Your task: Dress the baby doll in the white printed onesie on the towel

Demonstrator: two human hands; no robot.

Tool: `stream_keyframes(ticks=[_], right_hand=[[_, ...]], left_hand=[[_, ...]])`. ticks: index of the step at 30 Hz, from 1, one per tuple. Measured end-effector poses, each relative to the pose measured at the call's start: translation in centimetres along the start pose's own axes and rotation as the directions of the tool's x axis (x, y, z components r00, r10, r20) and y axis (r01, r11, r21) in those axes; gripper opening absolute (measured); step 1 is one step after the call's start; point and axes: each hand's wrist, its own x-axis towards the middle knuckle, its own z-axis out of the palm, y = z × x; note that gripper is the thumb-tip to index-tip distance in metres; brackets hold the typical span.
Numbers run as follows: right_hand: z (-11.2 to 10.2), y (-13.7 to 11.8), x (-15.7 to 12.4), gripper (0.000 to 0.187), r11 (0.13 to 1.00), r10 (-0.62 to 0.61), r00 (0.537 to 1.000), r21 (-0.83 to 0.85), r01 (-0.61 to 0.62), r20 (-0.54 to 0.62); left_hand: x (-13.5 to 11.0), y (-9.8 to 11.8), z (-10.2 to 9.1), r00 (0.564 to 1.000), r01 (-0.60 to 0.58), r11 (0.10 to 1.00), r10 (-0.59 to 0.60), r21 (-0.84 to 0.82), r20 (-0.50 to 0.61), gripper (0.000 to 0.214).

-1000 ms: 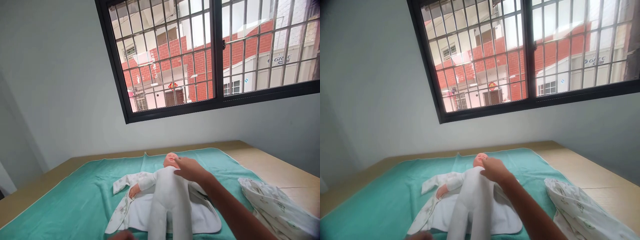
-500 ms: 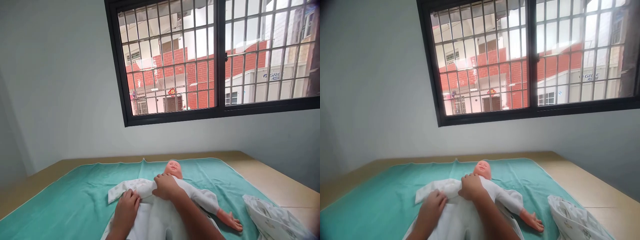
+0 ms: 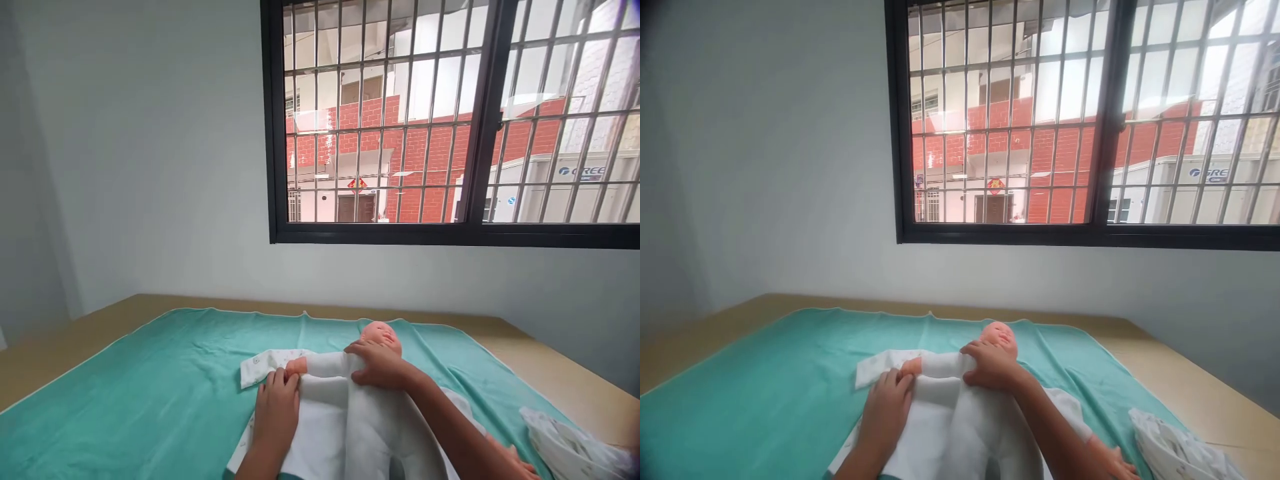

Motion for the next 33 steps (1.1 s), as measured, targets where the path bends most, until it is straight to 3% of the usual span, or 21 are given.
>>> stream_keyframes(ticks=[5,9,12,19,22,25,29,33], right_hand=[[0.1,-2.8,2.8,0.051,0.989,0.075,0.989,-0.140,-0.058,0.124],[1.3,-4.8,5.3,0.042,0.986,0.100,0.976,-0.149,-0.072,0.192],[1.8,-4.9,5.5,0.036,0.992,0.085,0.982,-0.109,-0.067,0.170],[-1.6,-3.6,3.0,0.036,1.000,0.011,1.000,-0.001,-0.011,0.003],[-2.8,-4.8,2.9,0.034,0.998,-0.056,0.995,-0.012,0.055,-0.079],[-2.5,-6.7,3.4,0.032,0.994,-0.109,0.981,-0.031,0.105,-0.161],[-0.3,-8.1,4.4,0.035,0.999,-0.032,0.995,0.007,0.033,-0.093],[0.8,-7.6,4.6,0.033,0.999,-0.012,1.000,0.032,0.012,0.005]], left_hand=[[0.5,-0.4,-0.1,0.992,0.093,0.995,-0.090,-0.031,0.091,0.022],[0.9,-1.3,0.0,0.983,0.139,0.985,-0.126,-0.100,0.133,0.023],[1.3,-2.2,0.5,0.976,0.204,0.935,-0.172,-0.290,0.131,0.020],[2.3,-4.5,1.4,0.941,0.332,0.700,-0.295,-0.632,0.167,0.026],[2.7,-4.9,1.4,0.933,0.332,0.606,-0.325,-0.723,0.157,0.024],[3.0,-5.0,1.3,0.912,0.360,0.513,-0.368,-0.779,0.179,0.020],[2.8,-5.3,0.7,0.880,0.373,0.339,-0.424,-0.864,0.214,0.028],[2.6,-5.7,0.2,0.833,0.386,0.123,-0.472,-0.914,0.289,0.032]])
